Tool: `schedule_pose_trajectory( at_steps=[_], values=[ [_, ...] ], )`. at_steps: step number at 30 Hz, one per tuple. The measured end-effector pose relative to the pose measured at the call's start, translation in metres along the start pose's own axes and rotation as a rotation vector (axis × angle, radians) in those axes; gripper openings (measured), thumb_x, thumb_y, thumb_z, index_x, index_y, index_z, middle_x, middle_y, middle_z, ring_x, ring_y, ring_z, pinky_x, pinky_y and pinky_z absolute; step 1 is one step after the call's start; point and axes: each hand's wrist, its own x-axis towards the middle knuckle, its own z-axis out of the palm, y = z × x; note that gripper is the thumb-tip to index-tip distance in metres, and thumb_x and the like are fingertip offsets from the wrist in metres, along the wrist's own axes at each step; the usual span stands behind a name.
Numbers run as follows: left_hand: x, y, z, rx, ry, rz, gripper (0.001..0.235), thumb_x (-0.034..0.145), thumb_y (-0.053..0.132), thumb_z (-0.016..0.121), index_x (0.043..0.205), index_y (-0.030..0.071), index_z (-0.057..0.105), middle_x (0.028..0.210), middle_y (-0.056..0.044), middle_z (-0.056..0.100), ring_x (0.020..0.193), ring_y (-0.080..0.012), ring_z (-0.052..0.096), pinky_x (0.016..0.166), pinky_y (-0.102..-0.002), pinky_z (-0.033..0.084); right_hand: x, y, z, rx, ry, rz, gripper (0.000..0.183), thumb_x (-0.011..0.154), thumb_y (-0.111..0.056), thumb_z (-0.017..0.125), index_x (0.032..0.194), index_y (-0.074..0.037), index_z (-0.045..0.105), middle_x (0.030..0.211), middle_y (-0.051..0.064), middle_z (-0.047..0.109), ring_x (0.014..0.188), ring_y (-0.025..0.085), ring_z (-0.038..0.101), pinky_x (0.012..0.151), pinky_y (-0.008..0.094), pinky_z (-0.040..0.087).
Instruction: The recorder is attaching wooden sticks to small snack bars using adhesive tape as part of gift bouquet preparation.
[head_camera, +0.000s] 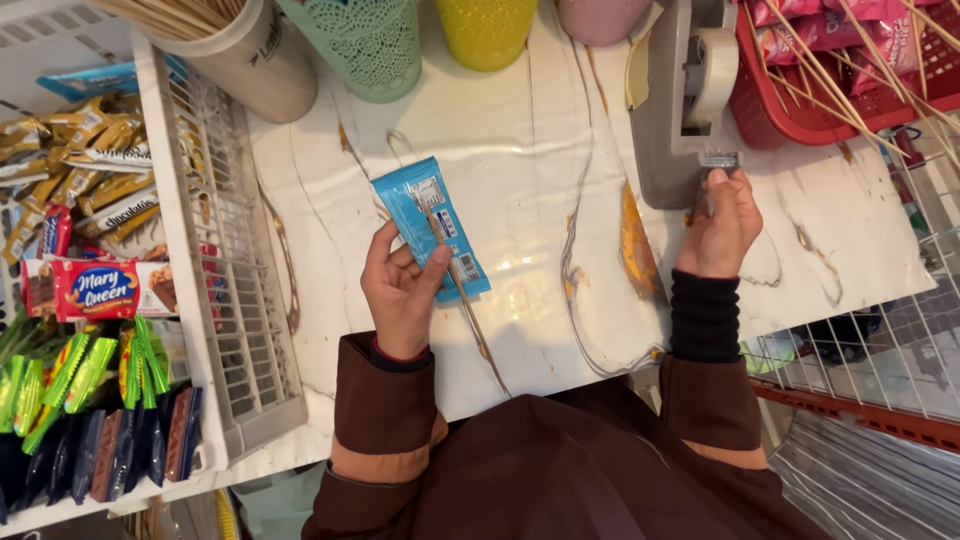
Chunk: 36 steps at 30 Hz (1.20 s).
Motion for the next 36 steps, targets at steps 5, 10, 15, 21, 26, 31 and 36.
schedule_pose_trajectory(
  at_steps=[5,10,15,21,26,31,36],
  values=[
    [-0.001,-0.001,0.001,-0.01,-0.003,0.011,0.053,0.095,0.003,0.074,0.141,-0.003,0.048,0.108,-0.014,0.075,0.09,-0.013,0.072,0.078,-0.028,0.06,0.011,0.011,-0.004,0.1,0.131,0.102,0.01,0.095,-0.007,0.063,0.102,-0.007,0.07,0.092,-0.006,0.059,0.086,0.005,0.052,0.079,0.023,0.041],
    [-0.001,-0.009,-0.002,-0.033,-0.018,0.053,0.053,0.096,0.003,0.074,0.141,-0.003,0.048,0.109,-0.012,0.075,0.092,-0.0122,0.071,0.08,-0.027,0.06,0.03,0.064,-0.052,0.174,0.175,0.044,0.012,0.093,-0.003,0.066,0.104,-0.002,0.07,0.092,-0.001,0.061,0.08,0.01,0.045,0.073,0.028,0.033],
    [0.0,-0.009,-0.005,-0.028,0.04,0.082,0.055,0.094,0.003,0.075,0.142,-0.002,0.048,0.108,-0.011,0.074,0.091,-0.0119,0.07,0.078,-0.026,0.058,-0.053,-0.016,0.048,0.099,0.293,-0.095,0.027,0.096,-0.014,0.064,0.121,-0.007,0.07,0.1,0.005,0.056,0.094,0.016,0.054,0.086,0.034,0.045],
    [0.005,-0.006,-0.008,-0.056,0.031,0.103,0.053,0.096,0.003,0.074,0.142,-0.002,0.049,0.107,-0.011,0.075,0.093,-0.0126,0.071,0.081,-0.026,0.059,-0.086,-0.052,0.123,-0.176,-0.239,-0.383,0.031,0.108,-0.022,0.056,0.108,0.006,0.068,0.159,0.016,0.05,0.143,0.027,0.046,0.125,0.038,0.036],
    [0.006,0.001,-0.009,-0.08,0.034,0.156,0.056,0.098,0.007,0.073,0.146,-0.002,0.046,0.112,-0.012,0.074,0.099,-0.0137,0.071,0.087,-0.028,0.06,-0.089,-0.065,0.179,0.001,-0.803,0.211,0.034,0.104,-0.025,0.052,0.11,0.004,0.069,0.159,0.015,0.047,0.142,0.027,0.046,0.121,0.042,0.036],
    [0.009,0.001,-0.017,-0.106,0.076,0.194,0.058,0.1,0.009,0.072,0.149,-0.002,0.044,0.116,-0.013,0.073,0.104,-0.0143,0.069,0.089,-0.028,0.057,-0.096,-0.05,0.214,-0.022,-1.043,0.336,0.038,0.106,-0.026,0.051,0.112,0.006,0.071,0.158,0.015,0.046,0.143,0.027,0.045,0.121,0.043,0.035],
    [0.01,0.01,-0.022,-0.15,0.108,0.229,0.058,0.101,0.01,0.071,0.15,-0.002,0.042,0.118,-0.013,0.072,0.108,-0.0149,0.069,0.091,-0.028,0.057,-0.096,-0.031,0.234,-0.1,-1.157,0.277,0.041,0.107,-0.026,0.048,0.114,0.005,0.074,0.155,0.017,0.048,0.15,0.028,0.039,0.124,0.043,0.031]
  ],
)
